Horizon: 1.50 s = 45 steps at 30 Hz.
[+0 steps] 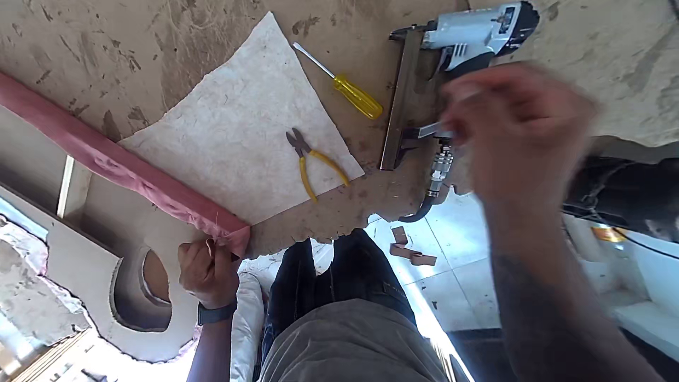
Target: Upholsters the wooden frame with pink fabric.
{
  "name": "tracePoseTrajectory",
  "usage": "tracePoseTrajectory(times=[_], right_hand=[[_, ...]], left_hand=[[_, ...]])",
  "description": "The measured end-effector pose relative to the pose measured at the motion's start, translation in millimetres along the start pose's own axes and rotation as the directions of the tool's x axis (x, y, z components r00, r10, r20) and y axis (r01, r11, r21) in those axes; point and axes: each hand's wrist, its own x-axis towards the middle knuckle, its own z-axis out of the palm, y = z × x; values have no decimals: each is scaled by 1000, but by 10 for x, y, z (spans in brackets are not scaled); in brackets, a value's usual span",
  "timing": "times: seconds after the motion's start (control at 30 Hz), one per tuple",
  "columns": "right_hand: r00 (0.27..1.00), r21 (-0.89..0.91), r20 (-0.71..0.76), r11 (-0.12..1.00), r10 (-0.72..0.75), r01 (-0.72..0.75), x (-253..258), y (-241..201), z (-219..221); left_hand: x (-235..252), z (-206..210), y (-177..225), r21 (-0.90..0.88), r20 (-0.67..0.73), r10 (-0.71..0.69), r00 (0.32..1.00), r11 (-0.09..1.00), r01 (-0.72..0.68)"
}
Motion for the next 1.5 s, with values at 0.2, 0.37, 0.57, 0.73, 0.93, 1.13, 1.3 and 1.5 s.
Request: tracePoseTrajectory(times=[0.2,0.37,0.57,0.73,0.93,1.13,1.3,1.5], right_hand=[[929,-324,-102,872,355,-368,133,344,-323],[901,-461,-161,777,402,-429,232,416,-100],[987,-79,18,984,159,-157,112,-146,105],[849,-7,527,999,-37,48,-271,-1145,577],[371,-196,926,762,-63,617,-608,-1511,1534],[281,-207,960,661,-6,721,-602,-1472,1938],[211,-218,974,578,80,786,-646,-1584,2036],[219,-245,969,525,114,815,-664,-1671,2113]], left_hand=[[4,-29,-19,90,21,-112,993,990,110],[-16,-103,-52,165,116,-215,970,967,195],[-90,-55,-69,103,-33,-263,964,959,265],[-182,-46,-72,52,-80,-254,964,965,259],[-200,-31,-111,14,-127,-248,961,968,251],[-205,-31,-137,23,-108,-261,959,964,264],[-190,-59,-121,1,-98,-255,962,967,256],[-131,-73,-151,31,-84,-261,962,964,265]])
